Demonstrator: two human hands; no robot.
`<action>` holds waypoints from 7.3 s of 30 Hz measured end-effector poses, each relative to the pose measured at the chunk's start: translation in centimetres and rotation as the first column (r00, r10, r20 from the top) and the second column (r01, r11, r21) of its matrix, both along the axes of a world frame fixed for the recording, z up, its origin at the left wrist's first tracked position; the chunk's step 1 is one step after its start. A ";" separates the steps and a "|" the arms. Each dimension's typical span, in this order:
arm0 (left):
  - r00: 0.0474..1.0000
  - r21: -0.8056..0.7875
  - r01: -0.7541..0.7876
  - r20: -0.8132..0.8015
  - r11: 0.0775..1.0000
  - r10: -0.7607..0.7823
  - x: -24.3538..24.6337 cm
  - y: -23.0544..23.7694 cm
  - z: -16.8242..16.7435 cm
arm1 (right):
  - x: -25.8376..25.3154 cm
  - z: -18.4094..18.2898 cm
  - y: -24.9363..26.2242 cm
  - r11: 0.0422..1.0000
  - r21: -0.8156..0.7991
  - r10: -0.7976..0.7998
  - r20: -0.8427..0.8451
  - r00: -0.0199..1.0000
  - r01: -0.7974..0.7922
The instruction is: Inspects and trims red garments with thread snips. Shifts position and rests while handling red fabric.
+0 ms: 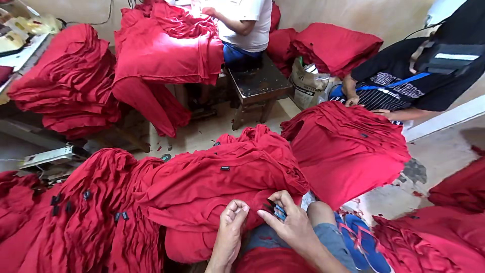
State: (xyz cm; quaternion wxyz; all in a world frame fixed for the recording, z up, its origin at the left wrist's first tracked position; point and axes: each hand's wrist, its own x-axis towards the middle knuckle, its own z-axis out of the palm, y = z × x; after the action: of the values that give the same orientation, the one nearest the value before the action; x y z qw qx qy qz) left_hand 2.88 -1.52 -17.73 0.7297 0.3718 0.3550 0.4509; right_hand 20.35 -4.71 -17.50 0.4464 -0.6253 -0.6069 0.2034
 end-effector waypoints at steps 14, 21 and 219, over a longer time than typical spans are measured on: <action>0.987 0.061 -0.107 -0.115 0.992 0.114 0.7 0.7 -0.2 | 1.4 1.1 -0.7 0.838 0.015 0.497 -0.430 0.754 -0.545; 0.964 0.210 -0.041 -0.250 0.977 0.095 0.7 0.6 -0.1 | 1.9 -0.7 2.2 0.937 -0.221 0.207 -0.275 0.939 -0.271; 0.954 0.091 -0.123 -0.265 0.988 0.143 -0.7 3.2 0.0 | 0.4 -1.0 2.1 0.822 0.159 0.565 -0.105 0.818 -0.547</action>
State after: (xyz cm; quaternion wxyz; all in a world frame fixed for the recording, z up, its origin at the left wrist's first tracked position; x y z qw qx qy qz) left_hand 2.23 1.67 -17.73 0.6280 0.4318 0.4587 0.4569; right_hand 20.76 -2.64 -18.55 0.4481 -0.3756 -0.7397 0.3332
